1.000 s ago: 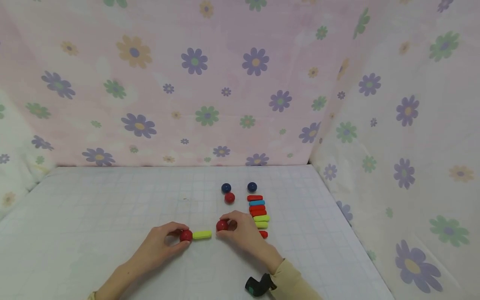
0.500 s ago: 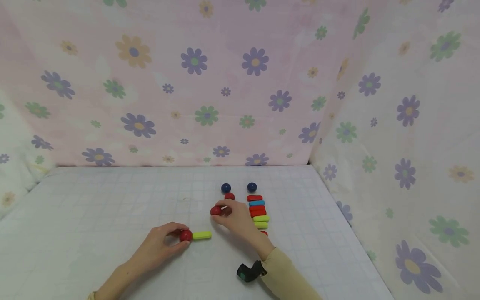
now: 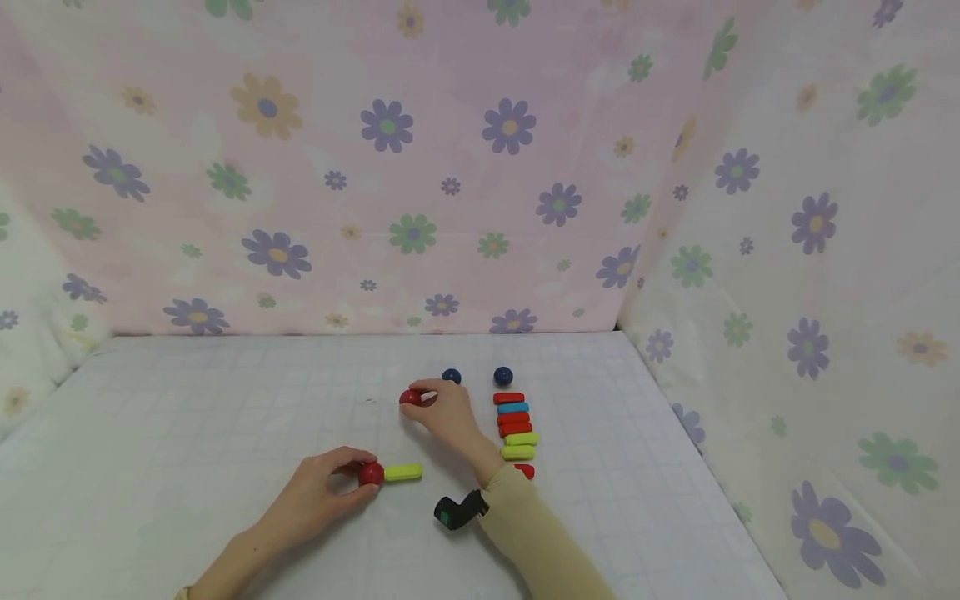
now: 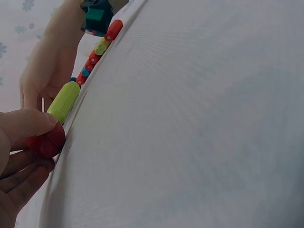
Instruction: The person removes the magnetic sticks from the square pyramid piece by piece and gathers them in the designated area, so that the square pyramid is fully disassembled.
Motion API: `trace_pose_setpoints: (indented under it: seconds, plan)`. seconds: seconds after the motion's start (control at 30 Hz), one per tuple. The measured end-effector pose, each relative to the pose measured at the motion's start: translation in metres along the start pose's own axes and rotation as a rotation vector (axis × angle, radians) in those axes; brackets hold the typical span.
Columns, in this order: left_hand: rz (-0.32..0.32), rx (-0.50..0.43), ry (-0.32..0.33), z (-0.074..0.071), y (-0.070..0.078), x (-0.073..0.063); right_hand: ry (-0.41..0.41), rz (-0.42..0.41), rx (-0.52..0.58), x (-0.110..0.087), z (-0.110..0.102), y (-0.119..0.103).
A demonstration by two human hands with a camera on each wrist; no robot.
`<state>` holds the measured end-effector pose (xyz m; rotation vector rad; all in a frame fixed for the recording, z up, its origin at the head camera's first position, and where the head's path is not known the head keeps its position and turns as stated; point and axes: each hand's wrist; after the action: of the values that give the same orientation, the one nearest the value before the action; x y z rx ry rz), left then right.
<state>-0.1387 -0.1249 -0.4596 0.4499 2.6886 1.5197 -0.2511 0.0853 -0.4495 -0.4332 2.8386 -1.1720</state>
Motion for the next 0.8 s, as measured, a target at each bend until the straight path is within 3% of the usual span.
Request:
trace_pose_setpoints:
  seconds: [0.27,0.6,0.8]
  plan:
    - [0.005,0.002,0.005,0.0,-0.001,0.0,0.046,0.039,-0.035,0.013,0.007,-0.007]
    - [-0.004,0.016,0.029,0.002,-0.002,-0.001,0.125,0.003,-0.068,0.021,0.024,0.001]
    - [0.004,0.016,0.018,0.001,-0.002,0.0,0.131,0.0,-0.078,0.022,0.027,0.002]
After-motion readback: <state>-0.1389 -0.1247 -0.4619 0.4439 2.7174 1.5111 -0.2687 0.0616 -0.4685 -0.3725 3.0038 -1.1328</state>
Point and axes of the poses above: each hand's wrist, its own x-axis towards the middle knuckle, its own z-axis out of the palm, y = z × x, and after that the axes turned 9 degrees about -x, right-handed
